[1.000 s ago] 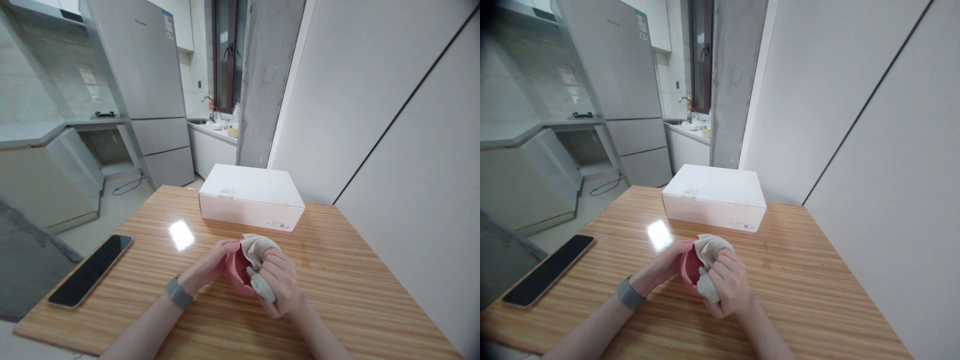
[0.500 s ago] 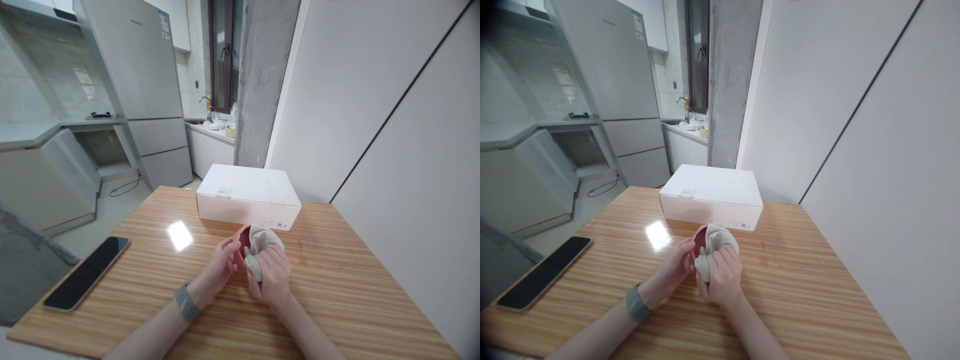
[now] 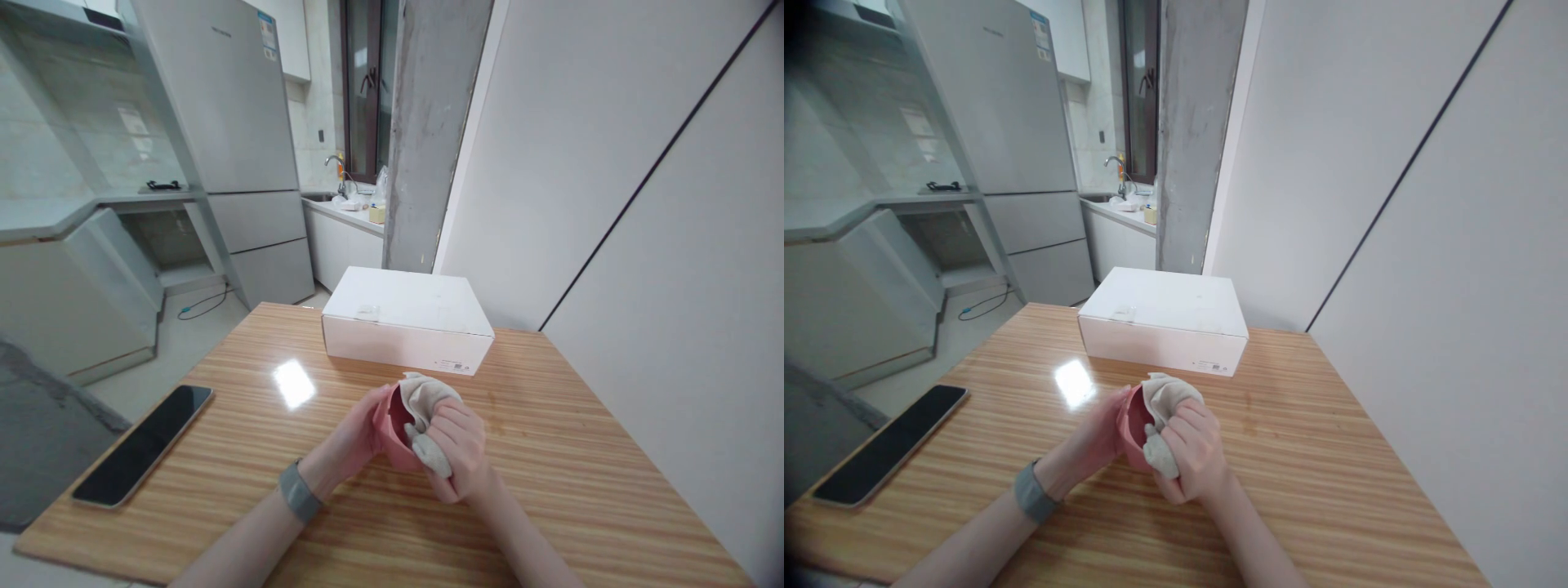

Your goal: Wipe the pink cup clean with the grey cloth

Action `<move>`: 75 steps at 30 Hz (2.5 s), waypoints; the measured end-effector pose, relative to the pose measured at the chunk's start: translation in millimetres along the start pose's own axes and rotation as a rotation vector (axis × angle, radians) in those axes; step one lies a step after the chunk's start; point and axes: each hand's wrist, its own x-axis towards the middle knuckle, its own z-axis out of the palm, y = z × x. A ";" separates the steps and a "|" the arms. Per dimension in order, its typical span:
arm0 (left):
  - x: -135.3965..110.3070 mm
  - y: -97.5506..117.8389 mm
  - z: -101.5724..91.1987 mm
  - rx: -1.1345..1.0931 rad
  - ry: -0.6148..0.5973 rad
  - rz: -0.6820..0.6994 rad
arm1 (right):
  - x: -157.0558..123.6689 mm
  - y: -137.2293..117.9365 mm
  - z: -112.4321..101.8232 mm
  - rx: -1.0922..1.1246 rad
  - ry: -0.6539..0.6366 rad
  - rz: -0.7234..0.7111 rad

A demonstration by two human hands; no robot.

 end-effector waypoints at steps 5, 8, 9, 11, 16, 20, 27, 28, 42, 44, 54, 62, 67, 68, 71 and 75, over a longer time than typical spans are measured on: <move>-5.2 9.1 -8.6 0.225 0.009 -0.016 | 4.0 -1.0 -4.8 0.006 -0.063 -0.032; -7.9 12.6 -11.7 0.286 -0.012 -0.025 | 2.2 -0.3 -4.0 0.021 -0.059 -0.042; -8.1 12.5 -12.4 0.284 -0.005 -0.023 | 1.6 0.3 -3.7 0.021 -0.064 -0.039; -7.4 10.4 -13.1 0.268 0.017 -0.018 | 1.0 1.8 -3.6 0.015 -0.083 -0.024; -2.4 2.9 -10.4 0.195 0.117 0.056 | 0.9 2.0 -0.1 -0.023 -0.114 0.058; 0.0 -2.3 -4.4 0.096 0.143 0.139 | 0.2 -5.0 11.1 -0.127 -0.019 0.115; -3.5 -4.4 3.4 -0.090 0.010 0.033 | -6.2 -7.8 17.6 -0.150 0.139 0.094; -4.1 -3.2 2.7 -0.110 0.018 -0.001 | -6.7 -6.6 16.2 -0.146 0.134 0.096; -9.4 14.3 -2.4 0.038 -0.113 -0.075 | 4.0 -15.4 -10.5 -0.005 -0.029 -0.122; -10.5 16.3 -4.5 0.152 -0.103 -0.043 | 2.7 -18.2 -11.1 -0.070 -0.089 -0.181; -9.9 14.0 -16.0 0.238 -0.024 0.001 | 3.2 -13.3 -10.2 -0.052 -0.080 -0.181; -0.5 5.7 -18.7 0.190 -0.025 0.066 | -0.8 -10.2 -2.0 -0.017 -0.036 -0.094; -0.5 4.3 -14.6 0.190 0.030 0.122 | -2.0 -10.4 -1.4 -0.028 -0.049 -0.050; -0.6 4.0 -13.3 0.188 0.035 0.128 | -2.1 -10.1 -1.7 -0.029 -0.048 -0.043; -0.3 2.7 -9.2 0.186 0.039 0.137 | -2.1 -9.7 -1.8 -0.044 -0.042 -0.019; 0.7 -1.3 -5.4 0.138 0.110 0.163 | -1.5 -13.5 4.8 -0.167 -0.042 0.052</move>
